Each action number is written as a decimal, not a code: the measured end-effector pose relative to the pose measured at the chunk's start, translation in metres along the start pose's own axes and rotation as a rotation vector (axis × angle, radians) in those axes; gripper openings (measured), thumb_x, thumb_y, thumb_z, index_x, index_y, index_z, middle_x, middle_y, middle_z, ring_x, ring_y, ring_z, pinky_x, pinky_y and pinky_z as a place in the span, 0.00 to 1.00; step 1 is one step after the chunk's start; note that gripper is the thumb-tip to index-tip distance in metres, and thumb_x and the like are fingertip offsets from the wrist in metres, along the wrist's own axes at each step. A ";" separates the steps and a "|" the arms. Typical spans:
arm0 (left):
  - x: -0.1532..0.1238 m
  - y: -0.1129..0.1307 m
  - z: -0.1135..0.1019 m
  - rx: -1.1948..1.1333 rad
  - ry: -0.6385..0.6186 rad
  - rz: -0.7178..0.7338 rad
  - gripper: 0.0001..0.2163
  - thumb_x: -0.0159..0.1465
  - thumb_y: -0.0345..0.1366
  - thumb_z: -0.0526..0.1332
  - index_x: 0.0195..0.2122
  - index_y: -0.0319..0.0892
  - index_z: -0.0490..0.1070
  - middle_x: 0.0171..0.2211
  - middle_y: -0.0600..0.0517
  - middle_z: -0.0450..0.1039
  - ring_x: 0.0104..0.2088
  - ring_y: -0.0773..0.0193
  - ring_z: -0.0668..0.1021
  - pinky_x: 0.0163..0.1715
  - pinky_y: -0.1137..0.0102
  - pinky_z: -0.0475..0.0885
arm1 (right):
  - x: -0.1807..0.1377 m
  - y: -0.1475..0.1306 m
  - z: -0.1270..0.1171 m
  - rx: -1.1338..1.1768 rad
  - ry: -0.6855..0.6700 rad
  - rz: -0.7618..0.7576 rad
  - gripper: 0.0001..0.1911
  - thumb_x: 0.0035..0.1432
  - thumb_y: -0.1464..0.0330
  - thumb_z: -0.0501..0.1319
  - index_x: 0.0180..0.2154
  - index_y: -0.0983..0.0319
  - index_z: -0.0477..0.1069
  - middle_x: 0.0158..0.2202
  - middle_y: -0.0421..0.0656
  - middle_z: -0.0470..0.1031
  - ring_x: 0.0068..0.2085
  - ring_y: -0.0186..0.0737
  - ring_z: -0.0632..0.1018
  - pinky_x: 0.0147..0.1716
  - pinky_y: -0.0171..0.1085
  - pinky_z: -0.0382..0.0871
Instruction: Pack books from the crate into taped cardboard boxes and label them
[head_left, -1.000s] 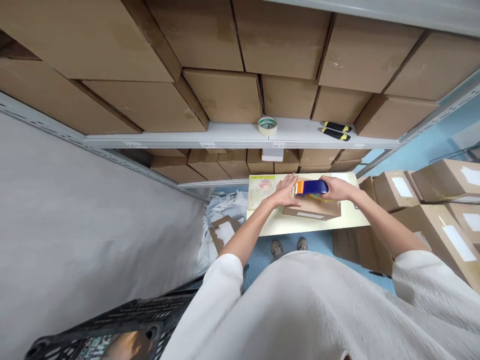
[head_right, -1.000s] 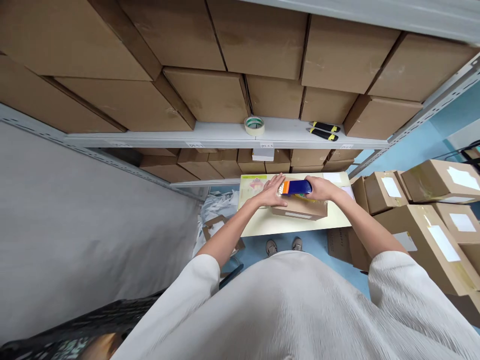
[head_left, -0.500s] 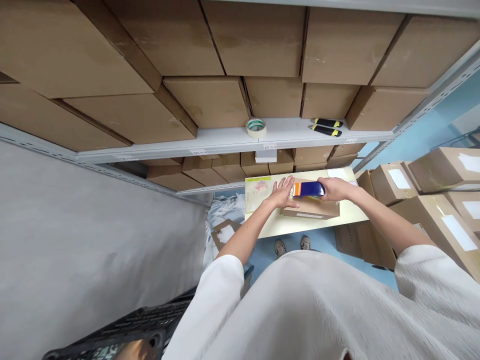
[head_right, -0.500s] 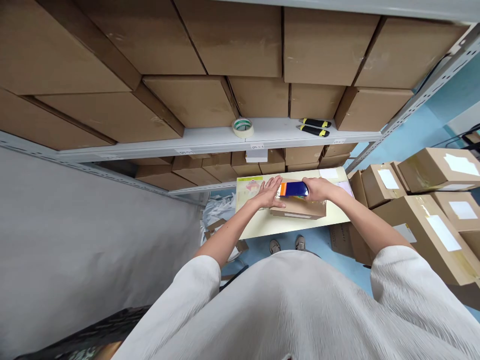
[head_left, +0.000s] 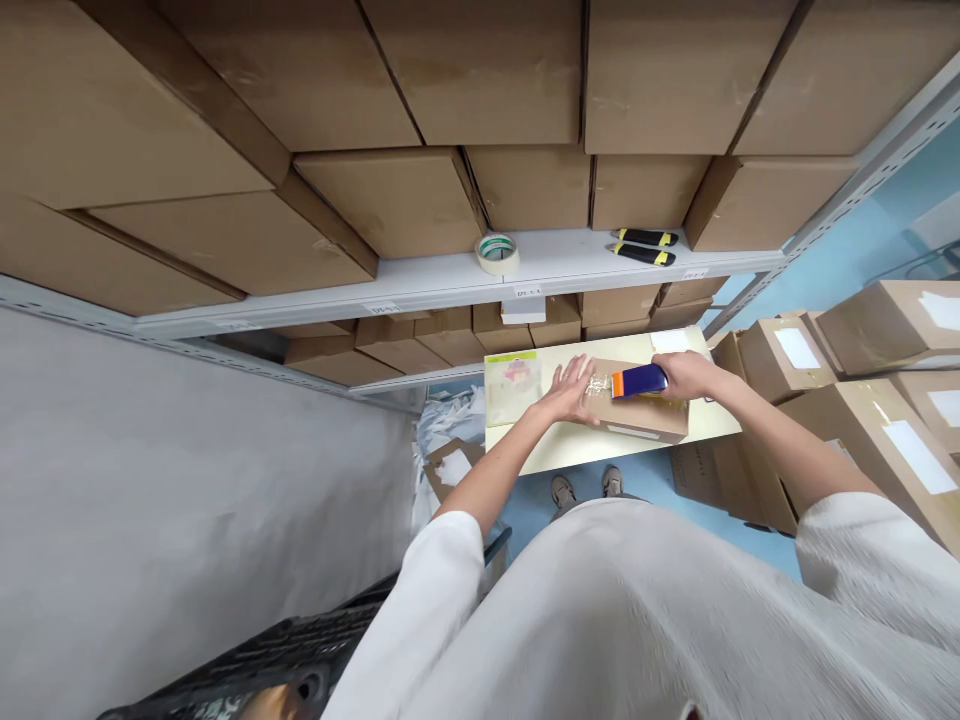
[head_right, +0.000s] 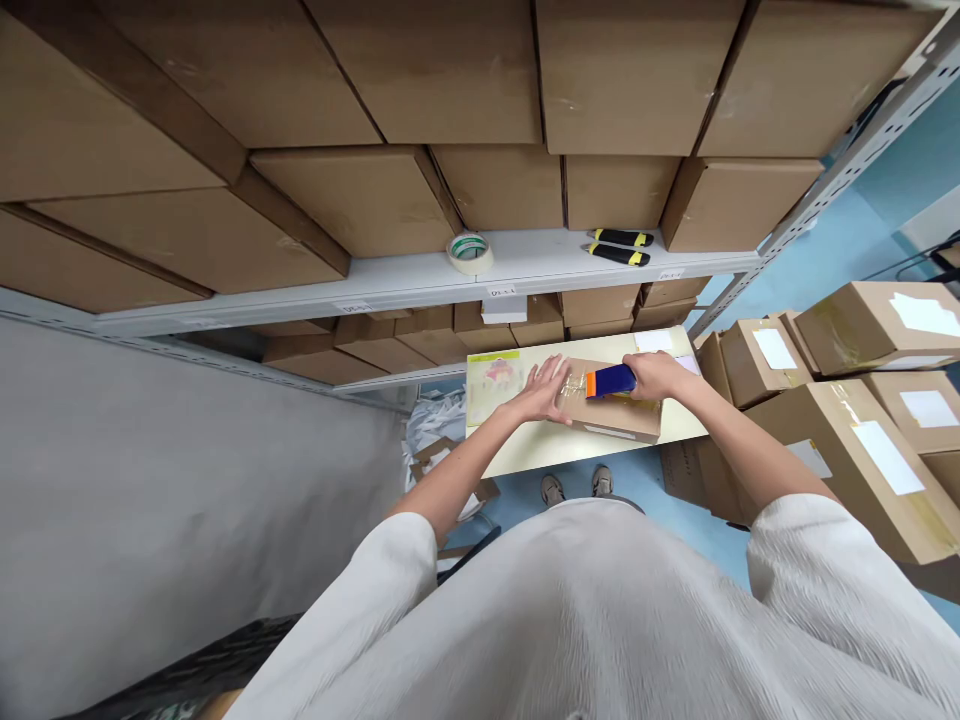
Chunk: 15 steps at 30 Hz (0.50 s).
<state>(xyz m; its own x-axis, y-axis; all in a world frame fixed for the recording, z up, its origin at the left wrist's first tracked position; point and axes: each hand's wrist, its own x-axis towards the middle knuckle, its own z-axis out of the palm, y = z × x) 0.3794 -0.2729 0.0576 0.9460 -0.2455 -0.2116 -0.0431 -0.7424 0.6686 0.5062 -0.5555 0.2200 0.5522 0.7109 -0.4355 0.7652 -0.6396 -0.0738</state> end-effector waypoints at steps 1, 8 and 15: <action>0.012 0.006 0.003 0.037 -0.051 0.018 0.77 0.43 0.63 0.80 0.84 0.45 0.32 0.83 0.35 0.24 0.82 0.33 0.31 0.77 0.41 0.25 | 0.001 -0.001 0.000 0.006 0.000 -0.006 0.18 0.56 0.62 0.70 0.48 0.57 0.75 0.49 0.52 0.86 0.47 0.57 0.85 0.42 0.43 0.70; 0.063 0.014 0.028 0.191 -0.244 0.050 0.78 0.43 0.67 0.78 0.84 0.42 0.30 0.82 0.31 0.19 0.80 0.28 0.25 0.72 0.31 0.19 | 0.000 -0.003 0.004 0.033 -0.012 0.008 0.18 0.57 0.63 0.70 0.49 0.58 0.75 0.50 0.54 0.85 0.49 0.59 0.85 0.44 0.44 0.71; 0.059 0.023 0.021 0.288 -0.249 0.066 0.76 0.46 0.66 0.77 0.83 0.38 0.32 0.83 0.29 0.24 0.81 0.27 0.30 0.74 0.33 0.23 | -0.003 0.004 0.005 0.029 -0.034 0.029 0.18 0.58 0.62 0.69 0.50 0.58 0.74 0.51 0.53 0.85 0.50 0.58 0.85 0.43 0.43 0.69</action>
<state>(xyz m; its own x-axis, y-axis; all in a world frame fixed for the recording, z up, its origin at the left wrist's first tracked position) 0.4276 -0.3175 0.0450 0.8328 -0.4163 -0.3648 -0.2237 -0.8560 0.4660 0.5058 -0.5616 0.2164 0.5621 0.6820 -0.4678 0.7388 -0.6683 -0.0866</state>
